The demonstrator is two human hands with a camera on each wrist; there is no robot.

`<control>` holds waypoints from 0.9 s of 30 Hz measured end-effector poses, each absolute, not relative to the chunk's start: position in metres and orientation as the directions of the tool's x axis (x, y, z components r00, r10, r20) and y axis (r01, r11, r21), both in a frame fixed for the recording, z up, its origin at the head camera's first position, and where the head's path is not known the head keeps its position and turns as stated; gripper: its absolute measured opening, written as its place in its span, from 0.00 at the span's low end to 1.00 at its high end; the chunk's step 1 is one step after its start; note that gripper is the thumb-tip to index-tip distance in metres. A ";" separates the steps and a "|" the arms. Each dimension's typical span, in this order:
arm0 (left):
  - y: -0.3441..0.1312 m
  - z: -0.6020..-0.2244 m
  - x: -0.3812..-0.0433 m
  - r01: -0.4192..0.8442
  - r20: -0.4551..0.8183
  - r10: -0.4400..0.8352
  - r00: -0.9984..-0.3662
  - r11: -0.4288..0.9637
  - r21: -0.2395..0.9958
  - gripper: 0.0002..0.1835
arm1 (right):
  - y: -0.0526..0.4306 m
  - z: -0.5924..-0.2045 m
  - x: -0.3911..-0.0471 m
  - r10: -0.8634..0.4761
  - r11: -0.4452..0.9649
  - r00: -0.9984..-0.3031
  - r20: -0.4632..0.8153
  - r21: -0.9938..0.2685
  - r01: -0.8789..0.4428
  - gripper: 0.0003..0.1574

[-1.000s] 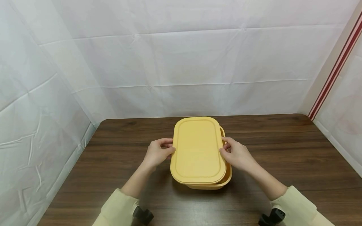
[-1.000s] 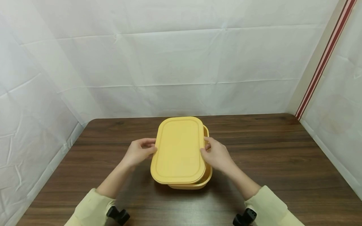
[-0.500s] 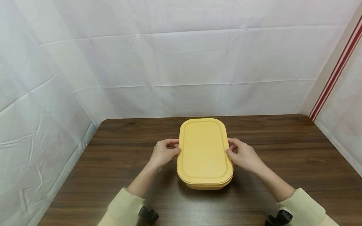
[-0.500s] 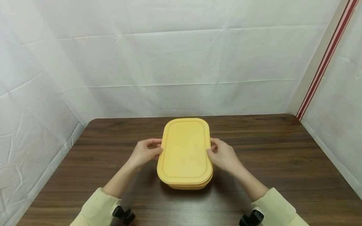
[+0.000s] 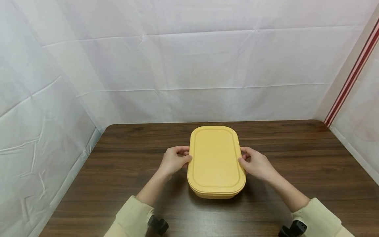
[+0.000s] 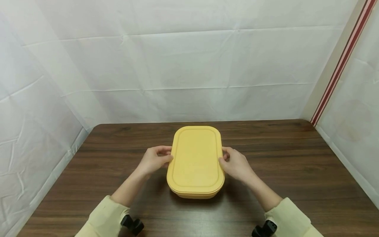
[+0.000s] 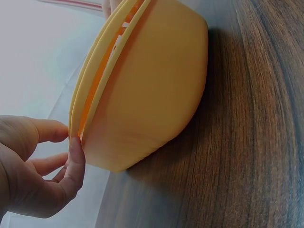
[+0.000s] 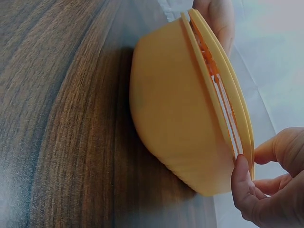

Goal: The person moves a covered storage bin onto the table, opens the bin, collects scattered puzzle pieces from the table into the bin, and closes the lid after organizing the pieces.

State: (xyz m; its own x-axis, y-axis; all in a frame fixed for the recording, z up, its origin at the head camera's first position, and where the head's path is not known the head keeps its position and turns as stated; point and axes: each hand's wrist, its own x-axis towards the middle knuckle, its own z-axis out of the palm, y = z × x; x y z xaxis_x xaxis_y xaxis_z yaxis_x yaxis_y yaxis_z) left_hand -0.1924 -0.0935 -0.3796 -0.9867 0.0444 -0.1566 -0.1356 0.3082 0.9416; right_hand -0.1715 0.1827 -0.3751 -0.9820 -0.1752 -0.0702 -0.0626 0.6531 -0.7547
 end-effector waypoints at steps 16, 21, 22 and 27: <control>-0.095 -0.384 -0.192 -0.146 -0.174 0.059 -0.983 0.323 0.935 0.18 | 0.181 -0.386 -0.171 -0.170 0.648 -0.982 -0.079 -0.760 -0.051 0.30; -0.095 -0.386 -0.192 -0.148 -0.176 0.063 -0.982 0.316 0.937 0.19 | 0.180 -0.385 -0.170 -0.180 0.646 -0.981 -0.075 -0.761 -0.061 0.30; -0.095 -0.387 -0.191 -0.148 -0.176 0.063 -0.982 0.313 0.938 0.19 | 0.180 -0.385 -0.170 -0.182 0.648 -0.981 -0.070 -0.758 -0.066 0.31; -0.096 -0.388 -0.192 -0.147 -0.175 0.061 -0.983 0.314 0.938 0.19 | 0.179 -0.387 -0.171 -0.180 0.669 -0.983 -0.040 -0.737 -0.093 0.30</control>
